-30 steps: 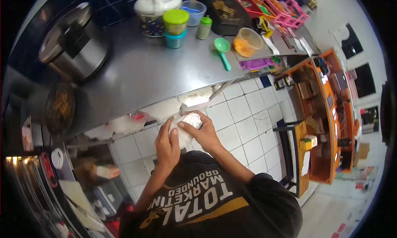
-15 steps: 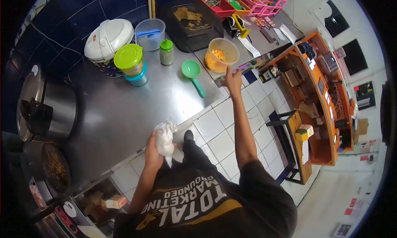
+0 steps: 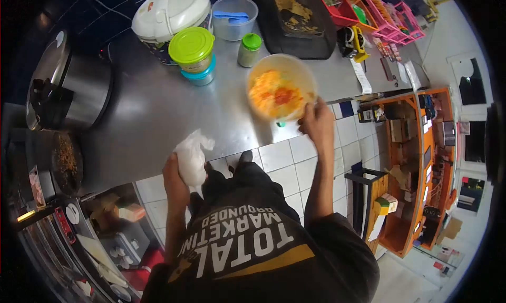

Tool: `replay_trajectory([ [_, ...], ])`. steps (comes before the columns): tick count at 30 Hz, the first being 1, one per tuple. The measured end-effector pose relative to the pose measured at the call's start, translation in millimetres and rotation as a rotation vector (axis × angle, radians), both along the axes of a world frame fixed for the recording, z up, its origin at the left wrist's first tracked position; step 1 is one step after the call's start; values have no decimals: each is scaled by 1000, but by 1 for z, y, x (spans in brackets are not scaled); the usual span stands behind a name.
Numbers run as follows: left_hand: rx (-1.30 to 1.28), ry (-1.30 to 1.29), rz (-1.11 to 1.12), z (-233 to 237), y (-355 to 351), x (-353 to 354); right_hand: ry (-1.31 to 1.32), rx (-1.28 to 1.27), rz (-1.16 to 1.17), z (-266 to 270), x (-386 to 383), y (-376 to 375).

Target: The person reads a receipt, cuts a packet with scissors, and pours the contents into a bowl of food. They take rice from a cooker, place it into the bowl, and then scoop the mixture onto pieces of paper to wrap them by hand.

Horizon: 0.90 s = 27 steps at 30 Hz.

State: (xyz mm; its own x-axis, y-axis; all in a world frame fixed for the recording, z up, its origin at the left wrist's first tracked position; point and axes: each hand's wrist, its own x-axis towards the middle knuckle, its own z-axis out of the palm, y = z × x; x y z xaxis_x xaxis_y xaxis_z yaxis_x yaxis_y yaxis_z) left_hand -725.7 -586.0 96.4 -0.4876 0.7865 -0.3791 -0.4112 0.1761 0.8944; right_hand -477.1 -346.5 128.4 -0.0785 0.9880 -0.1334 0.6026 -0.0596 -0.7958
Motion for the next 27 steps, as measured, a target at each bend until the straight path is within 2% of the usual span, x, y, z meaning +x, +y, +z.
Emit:
replay_trajectory([
  [1, -23, 124, 167, -11, 6, -8, 55, -47, 64, -6, -16, -11],
  [2, -31, 135, 175, 1, 15, -15, 85, -28, 156, -23, -28, -21],
  [4, -131, 597, 76, 34, 37, -25, 111, -50, 310, -63, -52, -37],
  [5, -138, 604, 80, 36, 47, -30, 136, -102, 321, -71, -65, -46],
  [7, -23, 1180, 4, 40, 64, -39, 155, -188, 368, -80, -84, -57],
  [8, -23, 1186, 4, 48, 69, -39, 164, -245, 373, -73, -92, -61],
  [10, -129, 1527, -37, 69, 77, -37, 141, -187, 415, -79, -100, -62],
  [14, -130, 1588, -82, 87, 87, -42, 18, -41, 476, -93, -101, -60],
  [16, 47, 1490, -103, 91, 91, -49, 36, -76, 460, -91, -93, -57],
  [17, 47, 1492, -102, 98, 91, -49, 49, -108, 444, -87, -91, -56],
  [18, 113, 1288, -86, 109, 91, -49, 50, -110, 444, -82, -89, -58],
  [19, 174, 1084, -69, 119, 90, -49, 88, -58, 376, -62, -89, -61],
  [20, 171, 1084, -68, 126, 91, -47, 126, -6, 307, -45, -89, -62],
  [22, 287, 913, -82, 136, 94, -41, 304, 389, 439, -22, -89, -60],
  [23, 283, 911, -83, 135, 95, -40, 303, 384, 439, -2, -94, -62],
  [25, 294, 900, -92, 128, 104, -42, 489, 509, 489, 32, -108, -66],
  [26, 298, 903, -93, 120, 109, -42, 492, 513, 488, 30, -109, -65],
  [27, 306, 787, -70, 108, 114, -42, 586, 403, 521, 26, -110, -64],
])
